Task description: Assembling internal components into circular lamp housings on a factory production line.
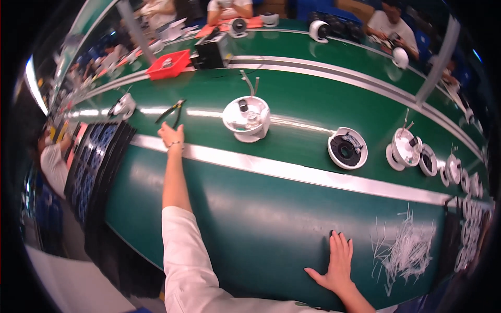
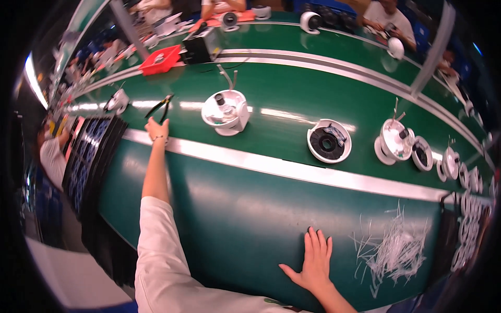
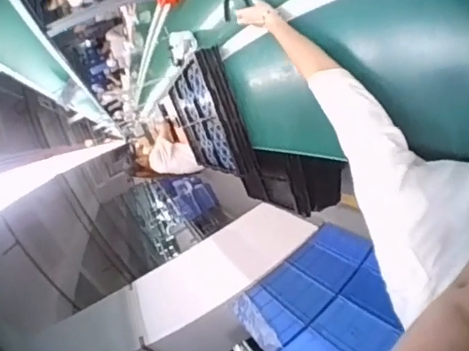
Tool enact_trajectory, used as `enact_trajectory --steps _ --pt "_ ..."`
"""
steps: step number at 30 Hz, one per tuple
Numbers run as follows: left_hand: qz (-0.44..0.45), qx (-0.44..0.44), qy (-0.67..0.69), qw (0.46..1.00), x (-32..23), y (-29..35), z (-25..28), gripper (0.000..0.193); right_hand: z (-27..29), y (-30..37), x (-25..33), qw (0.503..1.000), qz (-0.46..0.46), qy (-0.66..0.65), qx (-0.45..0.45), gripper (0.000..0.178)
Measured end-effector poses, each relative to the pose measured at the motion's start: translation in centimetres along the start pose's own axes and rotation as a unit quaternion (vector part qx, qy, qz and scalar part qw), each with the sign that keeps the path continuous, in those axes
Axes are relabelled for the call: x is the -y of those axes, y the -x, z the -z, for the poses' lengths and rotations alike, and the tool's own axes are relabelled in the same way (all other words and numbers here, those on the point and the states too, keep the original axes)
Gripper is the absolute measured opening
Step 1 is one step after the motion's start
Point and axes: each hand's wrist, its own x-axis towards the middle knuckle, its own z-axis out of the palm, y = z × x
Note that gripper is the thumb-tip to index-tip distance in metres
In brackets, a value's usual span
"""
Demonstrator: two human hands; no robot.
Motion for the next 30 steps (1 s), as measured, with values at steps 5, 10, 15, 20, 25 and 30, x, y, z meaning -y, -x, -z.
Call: enact_trajectory --steps 5,10,15,20,25,30 --pt "-0.129 0.091 -0.164 0.974 0.3 -1.8 -5.9 0.039 0.3 -0.3 0.2 0.997 -0.054 0.024 0.056 0.081" --pt "-0.287 0.229 -0.281 0.887 4.6 -7.4 -7.1 0.030 -0.5 0.9 -0.3 0.999 -0.017 -0.022 0.020 0.079" --pt "-0.467 0.038 -0.402 0.787 5.4 -8.6 2.2 0.024 -2.5 1.1 0.5 0.996 0.006 -0.073 -0.054 0.080" --pt "-0.332 0.059 -0.262 0.904 1.7 1.2 14.3 0.027 -0.8 4.6 0.5 0.972 0.058 -0.142 -0.176 0.080" --pt "-0.326 0.084 -0.302 0.892 12.6 6.4 22.6 0.028 4.1 11.5 -0.3 0.933 0.051 -0.117 -0.336 0.069" --pt "-0.438 0.150 -0.412 0.785 16.4 9.6 23.8 0.037 9.4 24.8 -8.8 0.815 -0.149 0.153 -0.538 0.036"
